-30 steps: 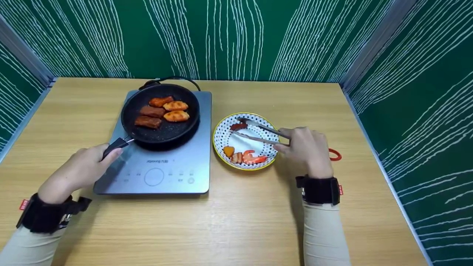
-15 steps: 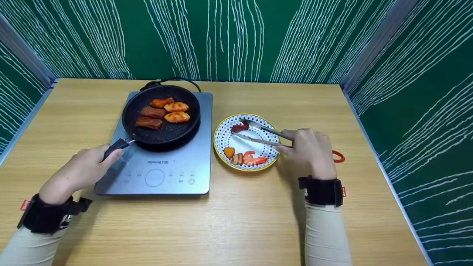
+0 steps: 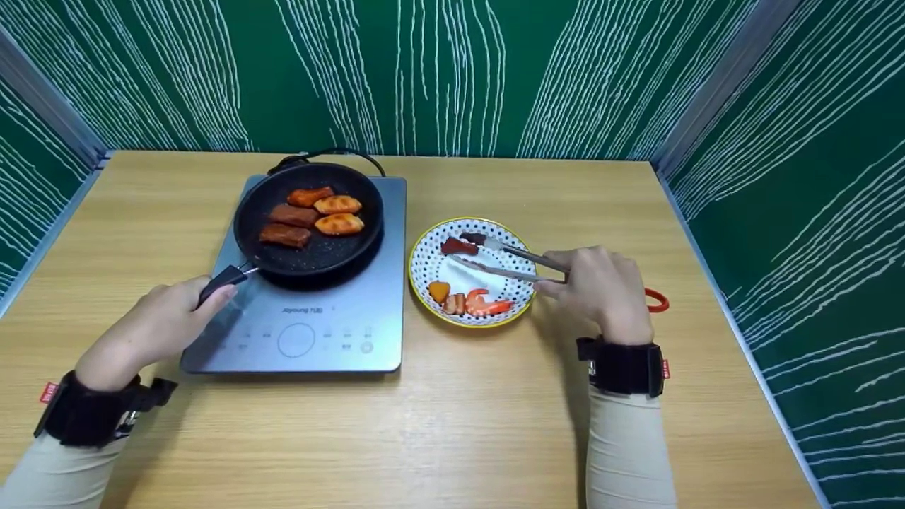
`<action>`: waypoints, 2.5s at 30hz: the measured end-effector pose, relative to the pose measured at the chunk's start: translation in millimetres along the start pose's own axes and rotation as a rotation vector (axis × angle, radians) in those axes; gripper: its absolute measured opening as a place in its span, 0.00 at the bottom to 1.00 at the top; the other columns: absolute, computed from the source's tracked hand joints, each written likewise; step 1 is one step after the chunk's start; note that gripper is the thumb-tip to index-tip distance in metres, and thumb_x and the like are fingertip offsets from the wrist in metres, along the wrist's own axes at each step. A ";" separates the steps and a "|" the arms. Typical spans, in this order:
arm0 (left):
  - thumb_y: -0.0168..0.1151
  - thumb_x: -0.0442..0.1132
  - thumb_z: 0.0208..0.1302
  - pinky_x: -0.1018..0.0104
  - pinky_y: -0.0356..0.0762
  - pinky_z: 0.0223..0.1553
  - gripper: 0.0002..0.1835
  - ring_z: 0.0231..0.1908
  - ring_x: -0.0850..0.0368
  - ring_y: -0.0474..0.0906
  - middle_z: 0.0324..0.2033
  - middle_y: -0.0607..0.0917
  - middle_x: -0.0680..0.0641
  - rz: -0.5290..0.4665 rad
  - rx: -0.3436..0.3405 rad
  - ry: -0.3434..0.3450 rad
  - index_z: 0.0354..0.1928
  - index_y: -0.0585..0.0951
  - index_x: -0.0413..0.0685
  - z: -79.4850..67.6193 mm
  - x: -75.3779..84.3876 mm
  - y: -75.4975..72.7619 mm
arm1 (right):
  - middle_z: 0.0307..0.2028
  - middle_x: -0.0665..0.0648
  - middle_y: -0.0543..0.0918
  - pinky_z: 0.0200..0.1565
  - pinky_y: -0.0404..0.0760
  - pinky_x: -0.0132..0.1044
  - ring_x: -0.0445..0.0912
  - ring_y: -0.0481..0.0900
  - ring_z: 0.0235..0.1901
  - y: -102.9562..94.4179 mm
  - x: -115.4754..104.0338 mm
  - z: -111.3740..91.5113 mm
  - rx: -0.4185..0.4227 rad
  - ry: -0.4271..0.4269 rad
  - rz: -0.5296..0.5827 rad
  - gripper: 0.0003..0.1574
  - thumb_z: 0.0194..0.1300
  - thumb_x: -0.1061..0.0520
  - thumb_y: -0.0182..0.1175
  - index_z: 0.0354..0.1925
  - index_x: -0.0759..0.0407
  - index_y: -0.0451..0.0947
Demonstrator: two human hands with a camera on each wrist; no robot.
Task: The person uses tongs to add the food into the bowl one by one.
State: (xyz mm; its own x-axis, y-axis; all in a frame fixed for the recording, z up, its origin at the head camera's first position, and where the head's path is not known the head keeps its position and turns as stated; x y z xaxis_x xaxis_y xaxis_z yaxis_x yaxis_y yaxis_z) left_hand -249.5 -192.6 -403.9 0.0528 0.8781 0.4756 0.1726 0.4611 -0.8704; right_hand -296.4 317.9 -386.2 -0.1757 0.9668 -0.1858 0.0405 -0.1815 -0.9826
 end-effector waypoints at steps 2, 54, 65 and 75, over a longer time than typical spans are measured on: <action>0.45 0.58 0.75 0.61 0.61 0.24 0.23 0.23 0.50 0.69 0.21 0.67 0.48 -0.004 0.001 0.001 0.32 0.72 0.46 0.2 0.2 0.1 | 0.21 0.52 0.73 0.26 0.61 0.41 0.49 0.68 0.25 0.7 1.2 0.5 0.003 0.002 -0.004 0.45 0.51 0.21 0.61 0.59 0.46 0.79; 0.44 0.58 0.75 0.61 0.61 0.23 0.23 0.22 0.52 0.68 0.21 0.67 0.49 -0.014 -0.008 0.000 0.32 0.72 0.46 0.2 -1.1 0.4 | 0.24 0.52 0.78 0.25 0.61 0.41 0.50 0.68 0.24 7.7 -11.4 8.6 0.038 -0.052 -0.030 0.28 0.58 0.42 0.70 0.56 0.48 0.82; 0.44 0.58 0.75 0.61 0.61 0.23 0.23 0.22 0.51 0.69 0.21 0.67 0.48 -0.010 -0.001 0.000 0.32 0.72 0.46 0.3 -1.3 0.0 | 0.22 0.52 0.76 0.25 0.59 0.42 0.50 0.66 0.22 2.4 -10.5 5.9 0.049 -0.039 -0.013 0.26 0.60 0.43 0.69 0.56 0.49 0.82; 0.44 0.58 0.75 0.61 0.61 0.23 0.23 0.23 0.51 0.69 0.21 0.67 0.48 -0.014 -0.001 -0.004 0.32 0.72 0.46 -0.6 -2.2 0.2 | 0.22 0.52 0.76 0.26 0.60 0.42 0.49 0.66 0.23 -3.8 -12.9 3.1 0.060 -0.054 -0.001 0.29 0.62 0.33 0.62 0.54 0.46 0.83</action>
State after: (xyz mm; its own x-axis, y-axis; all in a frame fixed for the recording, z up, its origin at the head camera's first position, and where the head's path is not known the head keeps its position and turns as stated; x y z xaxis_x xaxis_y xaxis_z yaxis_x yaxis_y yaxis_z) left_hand -249.0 -194.5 -405.1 0.0467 0.8723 0.4868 0.1743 0.4728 -0.8638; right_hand -297.4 305.6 -380.1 -0.2286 0.9560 -0.1837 -0.0184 -0.1929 -0.9810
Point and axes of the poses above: each hand's wrist, its own z-axis towards the middle knuckle, its own y-axis out of the palm, x = y × z, the point moved 10 cm from there along z, towards the middle knuckle
